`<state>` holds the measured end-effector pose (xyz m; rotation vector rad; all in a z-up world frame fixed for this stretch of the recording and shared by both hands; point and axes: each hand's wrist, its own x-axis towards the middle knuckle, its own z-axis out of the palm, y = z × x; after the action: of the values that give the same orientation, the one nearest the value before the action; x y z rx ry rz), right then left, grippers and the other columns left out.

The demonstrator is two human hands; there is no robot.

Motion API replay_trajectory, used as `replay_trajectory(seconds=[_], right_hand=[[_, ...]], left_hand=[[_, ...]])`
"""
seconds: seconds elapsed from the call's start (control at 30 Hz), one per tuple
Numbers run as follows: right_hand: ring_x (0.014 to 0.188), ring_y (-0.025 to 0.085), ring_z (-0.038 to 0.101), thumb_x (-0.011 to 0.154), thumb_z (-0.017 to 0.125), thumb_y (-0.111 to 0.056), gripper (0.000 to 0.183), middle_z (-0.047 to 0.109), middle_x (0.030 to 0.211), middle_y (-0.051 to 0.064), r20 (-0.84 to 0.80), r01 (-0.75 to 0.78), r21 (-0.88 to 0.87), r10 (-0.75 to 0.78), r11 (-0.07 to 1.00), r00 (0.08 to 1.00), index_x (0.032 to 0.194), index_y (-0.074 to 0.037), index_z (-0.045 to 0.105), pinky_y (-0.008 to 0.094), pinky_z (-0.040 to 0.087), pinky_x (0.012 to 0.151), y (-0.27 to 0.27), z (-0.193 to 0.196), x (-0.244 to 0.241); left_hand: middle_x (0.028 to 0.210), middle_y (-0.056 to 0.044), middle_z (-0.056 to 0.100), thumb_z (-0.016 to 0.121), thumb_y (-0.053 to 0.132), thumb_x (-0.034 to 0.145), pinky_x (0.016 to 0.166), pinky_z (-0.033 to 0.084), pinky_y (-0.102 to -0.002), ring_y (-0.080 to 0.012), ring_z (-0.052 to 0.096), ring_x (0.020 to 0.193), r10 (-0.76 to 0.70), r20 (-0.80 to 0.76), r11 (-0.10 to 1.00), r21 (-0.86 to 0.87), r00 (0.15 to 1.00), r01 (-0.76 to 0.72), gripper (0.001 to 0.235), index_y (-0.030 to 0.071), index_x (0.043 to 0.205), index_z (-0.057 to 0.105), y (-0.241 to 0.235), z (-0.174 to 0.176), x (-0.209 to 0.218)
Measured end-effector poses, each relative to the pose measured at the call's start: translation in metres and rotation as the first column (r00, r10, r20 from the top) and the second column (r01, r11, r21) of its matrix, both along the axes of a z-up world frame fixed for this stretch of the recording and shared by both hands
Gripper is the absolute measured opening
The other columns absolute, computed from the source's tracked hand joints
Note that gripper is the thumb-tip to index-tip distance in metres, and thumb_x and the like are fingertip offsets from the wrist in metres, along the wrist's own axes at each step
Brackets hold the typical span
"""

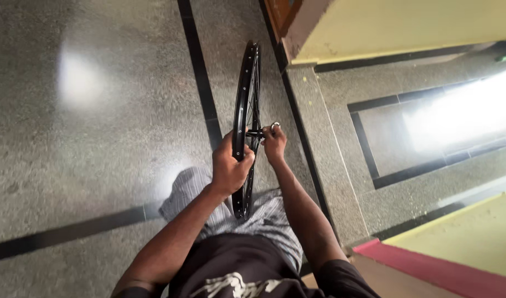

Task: The person sits on the floor and uses a spoke wrench to tighten the spokes of a bicycle wheel. They then spin the wheel to check its alignment and trueness, repeating the process of tightening and spinning.

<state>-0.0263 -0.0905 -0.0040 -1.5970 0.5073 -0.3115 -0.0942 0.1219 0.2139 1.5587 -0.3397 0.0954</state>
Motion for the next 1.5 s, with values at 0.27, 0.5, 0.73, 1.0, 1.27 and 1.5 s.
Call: replay_trajectory(seconds=[0.27, 0.5, 0.73, 1.0, 1.27, 1.5], right_hand=[[0.075, 0.012, 0.063, 0.097, 0.069, -0.019, 0.021, 0.070, 0.089, 0.003, 0.011, 0.026, -0.144, -0.024, 0.989, 1.000, 0.115, -0.007, 0.066, 0.030, 0.053, 0.066, -0.006, -0.028, 0.148], [0.107, 0.042, 0.065, 0.093, 0.067, -0.030, 0.032, 0.070, 0.116, 0.022, -0.200, -0.126, -0.832, -0.081, 0.540, 0.977, 0.120, -0.014, 0.064, 0.052, 0.050, 0.090, -0.121, -0.095, 0.282], [0.147, 0.043, 0.029, 0.088, 0.070, -0.043, 0.078, 0.031, 0.160, 0.022, -0.668, -0.495, -0.683, -0.185, 0.537, 0.721, 0.152, -0.013, 0.037, 0.056, 0.032, 0.115, -0.238, -0.115, 0.338], [0.153, 0.038, 0.023, 0.084, 0.072, -0.029, 0.084, 0.021, 0.169, 0.015, -0.736, -0.650, -0.552, 0.061, 0.522, 0.674, 0.157, -0.014, 0.033, 0.052, 0.038, 0.114, -0.303, -0.084, 0.357], [0.144, 0.045, 0.032, 0.089, 0.067, -0.054, 0.080, 0.039, 0.159, 0.023, -0.444, -0.317, -0.816, -0.172, 0.484, 0.880, 0.150, -0.007, 0.047, 0.062, 0.029, 0.111, -0.308, -0.106, 0.405], [0.144, 0.044, 0.034, 0.089, 0.066, -0.054, 0.078, 0.041, 0.158, 0.022, -0.295, -0.195, -0.911, -0.244, 0.362, 0.924, 0.149, -0.008, 0.048, 0.062, 0.029, 0.112, -0.291, -0.141, 0.426]], left_hand=[[0.098, -0.013, 0.065, 0.067, 0.002, 0.087, 0.073, 0.056, -0.037, -0.0212, 0.068, 0.086, 0.098, 0.201, 0.995, 0.012, 0.975, -0.103, 0.042, -0.003, 0.127, 0.057, -0.022, -0.004, 0.162], [0.083, -0.010, 0.064, 0.064, -0.001, 0.084, 0.058, 0.055, -0.035, -0.0190, 0.066, 0.066, 0.151, 0.030, 0.978, 0.141, 0.988, -0.154, 0.047, -0.003, 0.131, 0.057, -0.073, -0.011, 0.393], [0.086, -0.006, 0.067, 0.075, 0.000, 0.088, 0.060, 0.059, -0.032, -0.0144, 0.070, 0.070, 0.152, -0.020, 0.965, 0.219, 0.988, -0.144, 0.034, -0.002, 0.118, 0.059, -0.161, -0.001, 0.541], [0.093, -0.010, 0.068, 0.077, -0.001, 0.085, 0.065, 0.060, -0.033, -0.0203, 0.072, 0.079, 0.196, -0.051, 0.940, 0.294, 0.979, -0.173, 0.041, 0.003, 0.121, 0.059, -0.272, 0.026, 0.587], [0.105, -0.016, 0.066, 0.073, -0.003, 0.086, 0.064, 0.058, -0.039, -0.0290, 0.072, 0.084, 0.158, -0.203, 0.955, 0.282, 0.966, -0.097, 0.042, 0.003, 0.125, 0.058, -0.283, 0.007, 0.646], [0.125, -0.023, 0.067, 0.072, -0.003, 0.083, 0.092, 0.060, -0.041, -0.0358, 0.071, 0.112, 0.166, -0.033, 0.969, 0.190, 0.986, -0.157, 0.061, -0.001, 0.141, 0.053, -0.282, -0.007, 0.748]])
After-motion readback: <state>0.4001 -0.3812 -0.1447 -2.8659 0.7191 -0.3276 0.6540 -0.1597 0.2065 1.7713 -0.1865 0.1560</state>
